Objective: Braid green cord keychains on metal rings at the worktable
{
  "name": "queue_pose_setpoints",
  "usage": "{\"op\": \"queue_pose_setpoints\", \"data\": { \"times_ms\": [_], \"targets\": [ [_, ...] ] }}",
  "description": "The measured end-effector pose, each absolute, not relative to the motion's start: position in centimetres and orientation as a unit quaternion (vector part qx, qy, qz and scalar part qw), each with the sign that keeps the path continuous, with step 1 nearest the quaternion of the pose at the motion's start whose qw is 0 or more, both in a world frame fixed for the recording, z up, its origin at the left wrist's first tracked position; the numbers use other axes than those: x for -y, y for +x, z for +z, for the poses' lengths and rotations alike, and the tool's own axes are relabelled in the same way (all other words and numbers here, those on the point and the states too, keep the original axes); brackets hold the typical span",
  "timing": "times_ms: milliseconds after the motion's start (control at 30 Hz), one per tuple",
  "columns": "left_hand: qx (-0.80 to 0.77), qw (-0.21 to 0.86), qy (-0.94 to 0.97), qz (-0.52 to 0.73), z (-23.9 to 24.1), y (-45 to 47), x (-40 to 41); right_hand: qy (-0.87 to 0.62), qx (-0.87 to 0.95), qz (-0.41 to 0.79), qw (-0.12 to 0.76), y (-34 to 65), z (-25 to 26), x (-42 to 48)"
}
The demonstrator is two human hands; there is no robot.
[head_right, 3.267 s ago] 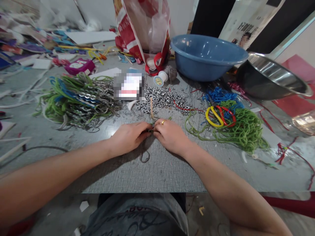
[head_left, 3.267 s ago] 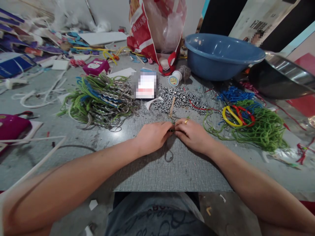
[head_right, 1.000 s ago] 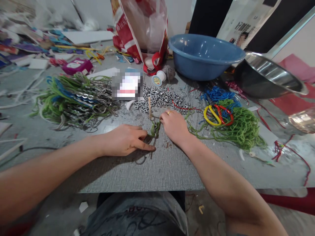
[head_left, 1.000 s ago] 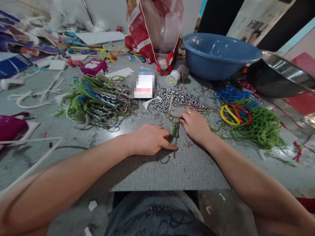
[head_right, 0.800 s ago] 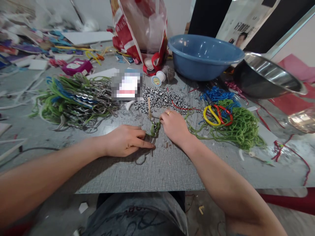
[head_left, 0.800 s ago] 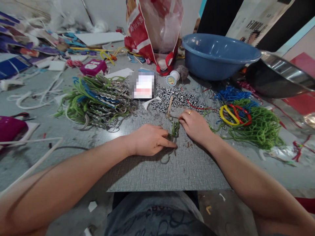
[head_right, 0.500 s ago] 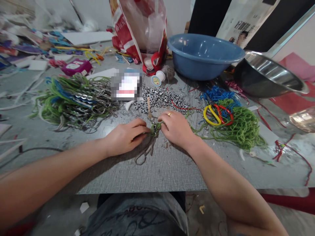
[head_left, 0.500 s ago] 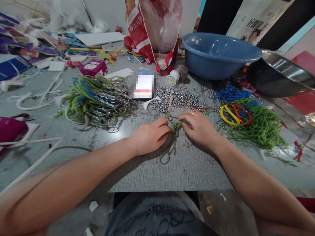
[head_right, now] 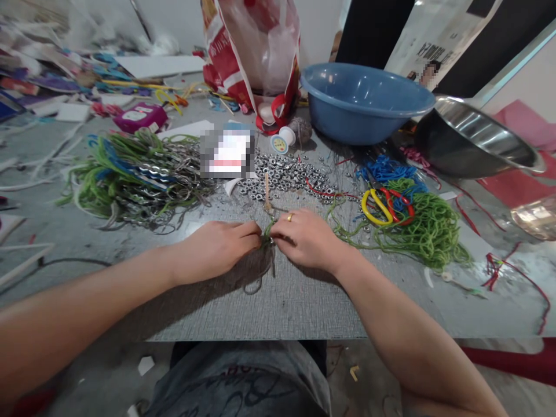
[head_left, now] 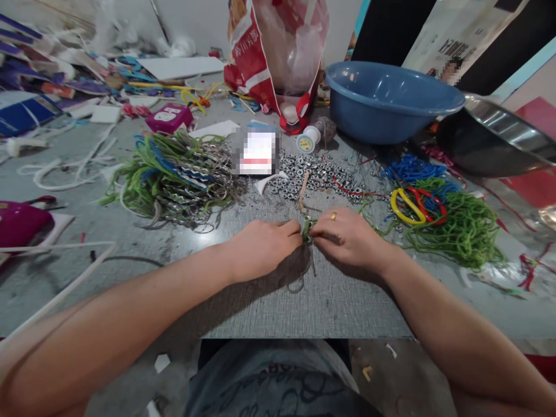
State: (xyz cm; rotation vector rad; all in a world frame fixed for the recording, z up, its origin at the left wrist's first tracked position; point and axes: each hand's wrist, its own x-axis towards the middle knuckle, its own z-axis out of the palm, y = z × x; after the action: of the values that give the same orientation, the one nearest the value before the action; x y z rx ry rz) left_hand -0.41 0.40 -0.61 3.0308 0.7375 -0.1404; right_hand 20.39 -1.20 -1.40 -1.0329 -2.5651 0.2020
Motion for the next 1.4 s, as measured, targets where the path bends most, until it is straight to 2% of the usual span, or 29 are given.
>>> {"op": "queue_pose_setpoints", "data": {
  "times_ms": [100,233,367,533,667,867,1100,1300,1400],
  "targets": [
    [-0.252,0.025,0.966,-0.044,-0.5,-0.6,-0.1,-0.317,0.937,0.084,0.123,19.6,-0.8,2.1],
    [-0.286,0.055,0.956,0.017,-0.8,-0.8,0.1,-0.309,0.946,0.081,0.053,18.6,0.0,3.0],
    [-0.253,0.109,0.957,0.087,-1.2,-0.4,-0.1,-0.425,0.9,0.091,0.016,18.7,0.5,3.0],
    [-0.302,0.167,0.933,0.098,-2.1,0.4,-0.3,-0.557,0.823,0.09,-0.059,18.5,0.4,3.0],
    [-0.295,0.129,0.944,0.069,-2.9,0.5,-0.4,-0.549,0.827,0.094,-0.077,18.0,0.7,3.4],
    [-0.285,0.101,0.953,0.025,-2.5,0.1,-0.4,-0.498,0.841,0.168,-0.127,18.6,1.8,3.5],
    [-0.274,0.102,0.956,0.012,-2.4,0.1,-0.7,-0.492,0.843,0.181,-0.121,19.3,1.8,3.3],
    [-0.276,0.149,0.947,0.065,-2.6,-0.1,-0.8,-0.415,0.894,0.166,0.009,19.1,0.9,3.1],
    [-0.28,0.165,0.941,0.094,-2.8,-0.2,-0.9,-0.343,0.929,0.135,0.012,18.7,0.3,3.4]
  ]
}}
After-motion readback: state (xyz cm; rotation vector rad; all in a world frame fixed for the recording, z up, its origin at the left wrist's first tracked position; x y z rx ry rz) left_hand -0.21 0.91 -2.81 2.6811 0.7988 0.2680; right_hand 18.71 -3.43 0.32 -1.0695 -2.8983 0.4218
